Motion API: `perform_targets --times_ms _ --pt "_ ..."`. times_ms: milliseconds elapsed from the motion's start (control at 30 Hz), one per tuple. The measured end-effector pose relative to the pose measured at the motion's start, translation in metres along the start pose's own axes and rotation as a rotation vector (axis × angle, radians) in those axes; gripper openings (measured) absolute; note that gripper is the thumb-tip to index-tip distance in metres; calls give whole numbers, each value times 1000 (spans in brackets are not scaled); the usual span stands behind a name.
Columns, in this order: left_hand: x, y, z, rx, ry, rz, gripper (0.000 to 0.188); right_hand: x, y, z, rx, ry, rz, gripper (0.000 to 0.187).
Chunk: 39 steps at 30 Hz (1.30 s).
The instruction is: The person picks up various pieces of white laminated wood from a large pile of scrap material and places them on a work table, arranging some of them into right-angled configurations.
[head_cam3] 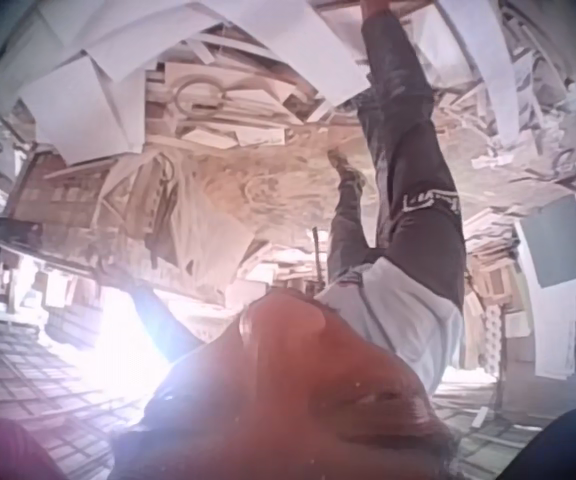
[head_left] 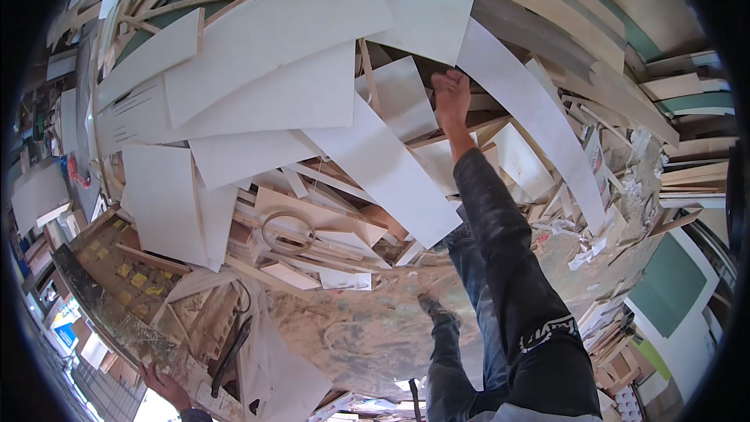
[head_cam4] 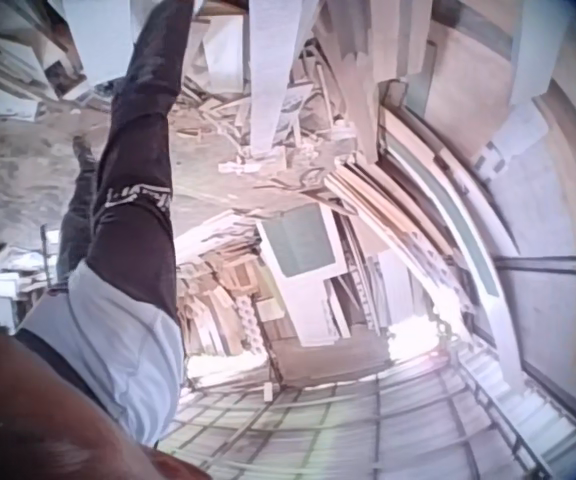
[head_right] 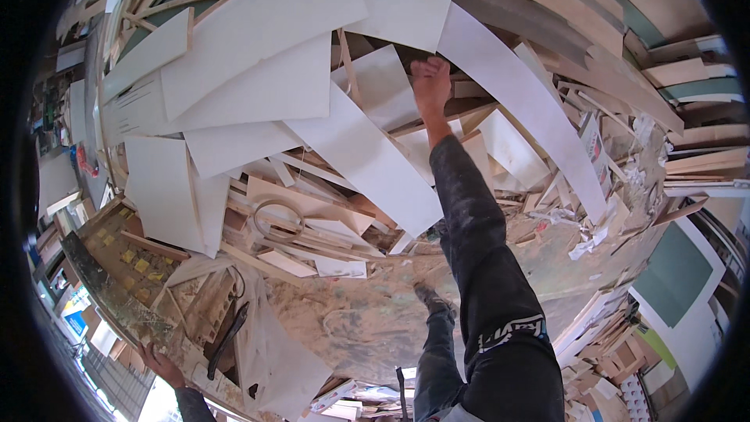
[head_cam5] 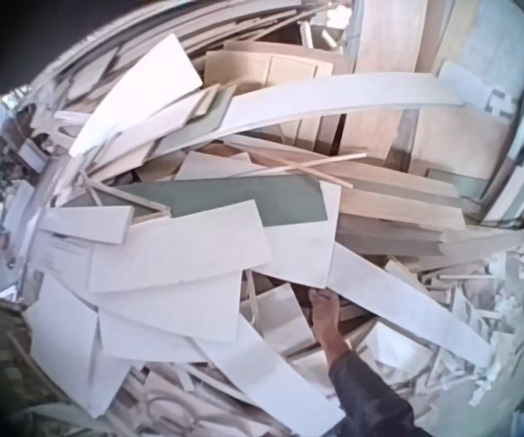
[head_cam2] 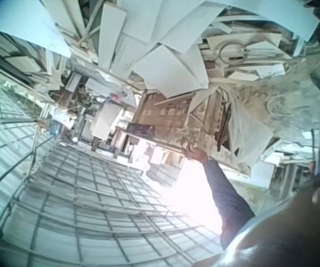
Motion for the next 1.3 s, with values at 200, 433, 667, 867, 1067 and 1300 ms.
perform_targets --times_ms 200,433,667,867,1067,1300 --pt "-7 -8 27 59 -28 -22 36 18 37 39 966 599 -287 29" --pt "-4 -1 -2 -34 -50 -47 35 -23 31 28 902 524 -132 24" --pt "0 -10 -31 165 -48 -32 40 -100 19 -8 547 580 99 20" --pt "-7 -20 -26 93 12 -74 36 -132 13 17 437 480 208 21" --pt "2 -29 -47 56 -55 -52 35 -170 -84 8 267 547 264 30" --pt "1 -28 -38 -3 -82 -74 38 -206 -201 -23 -72 658 216 26"
Point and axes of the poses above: each hand's wrist, its own x-axis towards the middle knuckle, its own y-axis out of the palm, z = x × y, the point moved 6 cm from there along x, towards the middle knuckle, and after that the axes turned 9 degrees about -y, right-handed, at the moved point
